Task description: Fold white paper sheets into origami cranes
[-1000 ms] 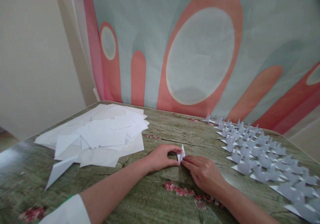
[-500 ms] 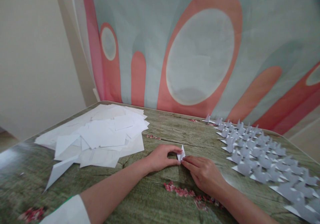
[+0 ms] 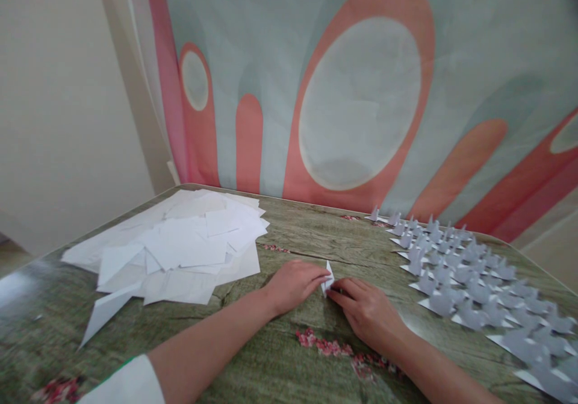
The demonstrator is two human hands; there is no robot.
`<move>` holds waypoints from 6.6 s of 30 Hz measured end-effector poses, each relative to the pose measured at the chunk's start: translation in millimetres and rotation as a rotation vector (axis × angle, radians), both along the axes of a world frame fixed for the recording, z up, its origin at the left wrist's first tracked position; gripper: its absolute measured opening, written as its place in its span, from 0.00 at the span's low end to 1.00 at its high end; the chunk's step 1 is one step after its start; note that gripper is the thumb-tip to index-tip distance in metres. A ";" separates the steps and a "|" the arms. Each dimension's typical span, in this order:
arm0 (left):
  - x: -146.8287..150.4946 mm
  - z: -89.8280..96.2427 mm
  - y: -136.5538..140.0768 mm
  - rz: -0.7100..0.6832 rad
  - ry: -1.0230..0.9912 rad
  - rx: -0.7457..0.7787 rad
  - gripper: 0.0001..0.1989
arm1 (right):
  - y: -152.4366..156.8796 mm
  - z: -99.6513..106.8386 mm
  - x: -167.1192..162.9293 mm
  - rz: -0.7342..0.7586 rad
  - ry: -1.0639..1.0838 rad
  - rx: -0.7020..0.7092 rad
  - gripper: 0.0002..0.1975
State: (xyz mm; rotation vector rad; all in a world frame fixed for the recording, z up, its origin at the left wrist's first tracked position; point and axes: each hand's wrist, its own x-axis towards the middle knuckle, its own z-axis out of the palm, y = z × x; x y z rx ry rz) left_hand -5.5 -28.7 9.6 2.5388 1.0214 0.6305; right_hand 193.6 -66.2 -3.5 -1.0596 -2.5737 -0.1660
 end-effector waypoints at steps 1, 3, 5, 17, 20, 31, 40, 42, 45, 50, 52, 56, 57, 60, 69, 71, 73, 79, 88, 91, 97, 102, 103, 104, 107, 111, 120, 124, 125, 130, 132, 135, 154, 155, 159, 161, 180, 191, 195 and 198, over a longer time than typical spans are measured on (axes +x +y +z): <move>1.5 0.3 0.6 0.006 0.022 0.030 0.13 | 0.0 -0.3 -0.1 -0.003 -0.001 -0.003 0.14; 3.6 0.8 2.0 0.018 0.024 0.046 0.12 | 0.2 -1.1 -0.3 -0.003 0.000 -0.008 0.14; 4.5 0.7 3.3 0.030 -0.025 0.011 0.11 | 0.2 -1.8 -0.4 0.006 0.003 -0.018 0.14; 4.9 -7.8 10.3 0.153 -0.179 -0.190 0.08 | 0.2 -2.7 0.4 0.023 0.081 -0.069 0.16; 3.8 -6.8 10.7 0.147 -0.165 -0.172 0.07 | 0.1 -3.0 0.3 0.022 0.113 -0.093 0.17; 3.0 -6.8 9.2 0.123 -0.184 -0.192 0.10 | 1.5 -2.0 -3.0 -0.040 0.128 -0.155 0.20; 1.3 -8.8 10.1 0.128 -0.204 -0.230 0.14 | 9.0 -0.6 -18.5 -0.221 0.335 -0.154 0.06; 1.1 -8.0 9.9 0.132 -0.201 -0.235 0.14 | 10.7 -0.1 -21.1 -0.267 0.314 -0.150 0.05; 1.0 -6.7 9.5 0.149 -0.194 -0.233 0.14 | 12.6 1.5 -25.1 -0.322 0.260 -0.128 0.04; 0.0 -8.3 10.1 0.137 -0.194 -0.227 0.14 | 16.5 1.3 -33.6 -0.371 0.191 -0.086 0.02; -0.4 -10.2 10.7 0.133 -0.208 -0.235 0.14 | 17.1 0.0 -35.6 -0.391 0.163 -0.067 0.01; 0.0 -11.5 10.7 0.143 -0.211 -0.242 0.14 | 15.5 -1.5 -35.8 -0.400 0.092 -0.025 0.03; 0.3 -10.8 10.5 0.144 -0.204 -0.241 0.14 | 15.0 -1.7 -35.4 -0.400 0.084 -0.018 0.03; 1.3 -7.8 9.8 0.146 -0.191 -0.235 0.13 | 14.9 -2.4 -34.4 -0.396 0.092 0.006 0.05; 2.3 -5.9 9.0 0.136 -0.199 -0.219 0.11 | 13.7 -2.3 -31.8 -0.320 0.117 0.025 0.06; 2.9 -4.4 8.4 0.134 -0.194 -0.203 0.11 | 11.5 -0.9 -30.0 -0.287 0.129 0.018 0.07; 4.0 -2.4 7.5 0.142 -0.173 -0.184 0.11 | 9.1 0.5 -28.0 -0.267 0.139 0.009 0.08; 7.2 -2.8 5.6 0.244 -0.103 -0.130 0.09 | 4.7 4.0 -26.7 -0.236 0.146 -0.032 0.10; 6.8 -7.8 6.0 0.295 -0.099 -0.158 0.19 | 7.8 -1.2 -27.8 -0.191 0.167 -0.012 0.10; 6.5 -8.7 6.9 0.294 -0.108 -0.152 0.19 | 8.0 -1.4 -28.6 -0.189 0.149 -0.025 0.11; 6.1 -12.6 8.1 0.305 -0.115 -0.110 0.19 | 9.0 -3.6 -31.6 -0.201 0.106 -0.060 0.13; 4.5 -15.8 8.9 0.303 -0.143 -0.094 0.19 | 9.2 -4.3 -30.9 -0.205 0.109 -0.067 0.13; 4.0 -16.1 9.4 0.299 -0.149 -0.101 0.19 | 9.2 -3.8 -30.4 -0.207 0.120 -0.071 0.12; 3.5 -16.3 9.9 0.291 -0.157 -0.108 0.19 | 9.2 -3.3 -29.9 -0.210 0.138 -0.073 0.12; 2.1 -16.3 11.6 0.252 -0.186 -0.132 0.20 | 10.2 -2.2 -28.8 -0.207 0.202 -0.058 0.12; 1.4 -15.9 13.1 0.230 -0.218 -0.166 0.19 | 12.7 -4.0 -29.3 -0.174 0.231 -0.032 0.13; -0.5 -13.9 10.6 0.225 -0.217 -0.159 0.20 | 16.3 -10.7 -26.5 -0.118 0.347 -0.089 0.14; -1.1 -12.8 10.0 0.173 -0.189 -0.156 0.20 | 22.4 -11.0 -23.0 -0.220 0.525 -0.244 0.10; -1.0 -12.5 10.1 0.162 -0.184 -0.152 0.20 | 24.6 -10.7 -22.8 -0.243 0.539 -0.272 0.09; 0.3 -10.8 10.9 0.158 -0.162 -0.126 0.20 | 35.6 -9.1 -25.1 -0.271 0.466 -0.339 0.09; 0.6 -10.2 10.7 0.183 -0.154 -0.114 0.20 | 38.1 -9.2 -26.0 -0.290 0.449 -0.351 0.09; 1.3 -10.3 10.3 0.229 -0.148 -0.094 0.19 | 39.2 -9.3 -26.5 -0.314 0.441 -0.363 0.09; 3.0 10.2 -18.9 0.135 0.311 0.251 0.10 | 35.4 -10.7 -27.0 -0.307 0.439 -0.348 0.05; 3.5 11.3 -21.4 0.132 0.327 0.253 0.09 | 34.6 -10.2 -25.3 -0.291 0.455 -0.357 0.06; 6.6 13.5 -29.4 0.132 0.356 0.253 0.14 | 31.4 -8.6 -16.6 -0.231 0.535 -0.395 0.08; 8.4 12.6 -32.4 0.134 0.372 0.249 0.21 | 29.5 -8.0 -13.1 -0.220 0.569 -0.390 0.10; -5.2 21.0 -41.7 0.013 0.435 0.105 0.29 | 12.6 -2.9 -19.3 -0.260 0.331 -0.202 0.13; -21.5 10.7 -40.6 -0.027 0.356 0.094 0.36 | 12.1 -8.4 -20.5 -0.229 0.338 -0.149 0.14; -18.4 13.0 -39.2 -0.008 0.330 0.112 0.34 | 12.4 -8.2 -20.6 -0.217 0.345 -0.151 0.13; -16.5 15.7 -37.8 -0.005 0.315 0.119 0.33 | 11.8 -6.3 -21.2 -0.213 0.328 -0.149 0.13</move>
